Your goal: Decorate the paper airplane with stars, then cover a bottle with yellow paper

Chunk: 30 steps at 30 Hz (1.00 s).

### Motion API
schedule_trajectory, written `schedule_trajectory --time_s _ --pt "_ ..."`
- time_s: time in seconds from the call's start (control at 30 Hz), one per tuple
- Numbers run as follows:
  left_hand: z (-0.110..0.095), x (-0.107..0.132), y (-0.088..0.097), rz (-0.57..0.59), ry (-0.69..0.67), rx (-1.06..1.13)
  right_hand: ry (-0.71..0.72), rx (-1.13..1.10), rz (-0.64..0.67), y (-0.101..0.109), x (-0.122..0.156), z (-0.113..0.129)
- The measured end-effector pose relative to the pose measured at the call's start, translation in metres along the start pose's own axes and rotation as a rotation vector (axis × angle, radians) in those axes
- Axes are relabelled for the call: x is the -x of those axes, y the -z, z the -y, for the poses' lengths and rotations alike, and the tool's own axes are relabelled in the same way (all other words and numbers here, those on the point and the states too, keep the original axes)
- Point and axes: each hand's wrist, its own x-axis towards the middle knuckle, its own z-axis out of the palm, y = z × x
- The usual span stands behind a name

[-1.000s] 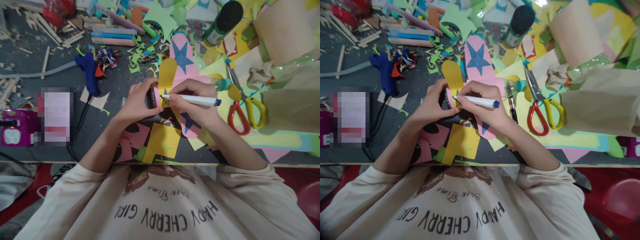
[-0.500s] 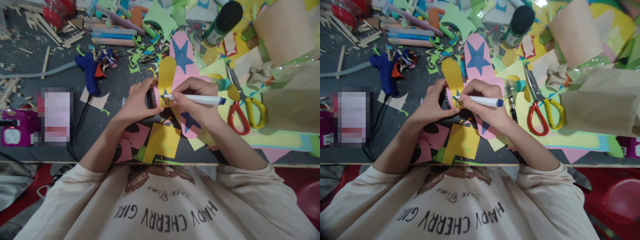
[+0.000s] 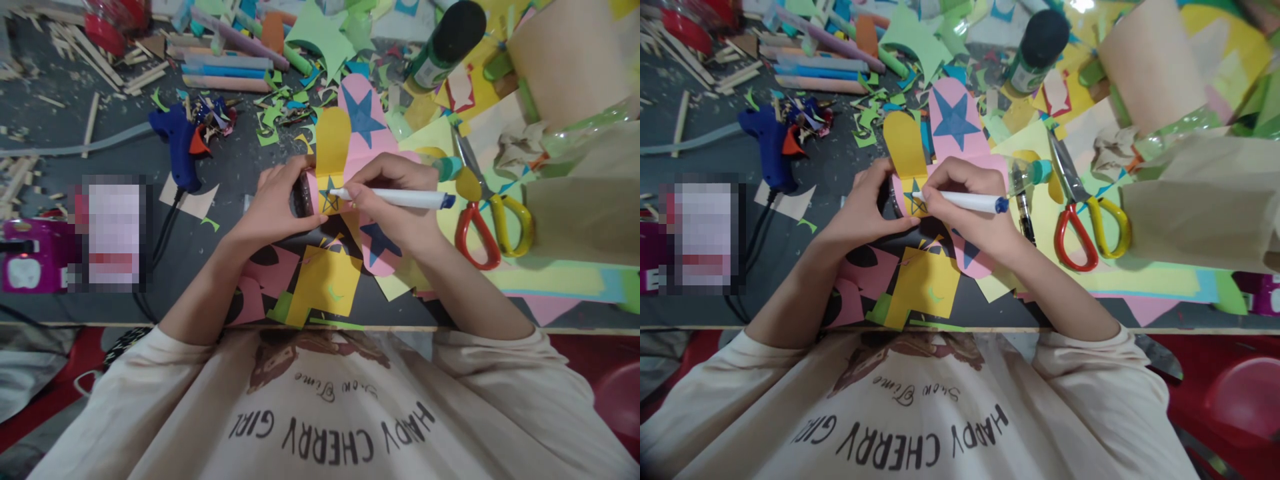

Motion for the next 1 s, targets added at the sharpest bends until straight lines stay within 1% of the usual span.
schedule_trajectory --time_s 0.1,0.3,0.47,0.67,0.9,1.0 --pt "-0.0003 -0.0002 0.0006 0.002 -0.001 -0.003 -0.014 0.027 0.007 -0.0015 -0.0005 -0.0002" --pt "-0.0002 0.0001 0.0007 0.004 0.005 0.007 0.004 0.030 -0.031 -0.0004 0.0000 -0.0007" --pt "0.0000 0.0008 0.0001 0.008 -0.005 -0.003 0.019 0.025 -0.013 0.0003 0.0003 -0.0025" --pt "0.0002 0.0010 0.0009 0.018 -0.009 -0.006 -0.031 0.022 0.039 -0.0009 0.0000 -0.0028" --pt "-0.0005 0.0013 0.0010 0.009 -0.003 -0.008 -0.014 -0.018 -0.046 0.0006 -0.0015 0.0040" --pt "-0.0006 0.0014 0.0011 0.015 -0.014 -0.009 0.005 -0.037 -0.044 0.0005 -0.0015 0.0057"
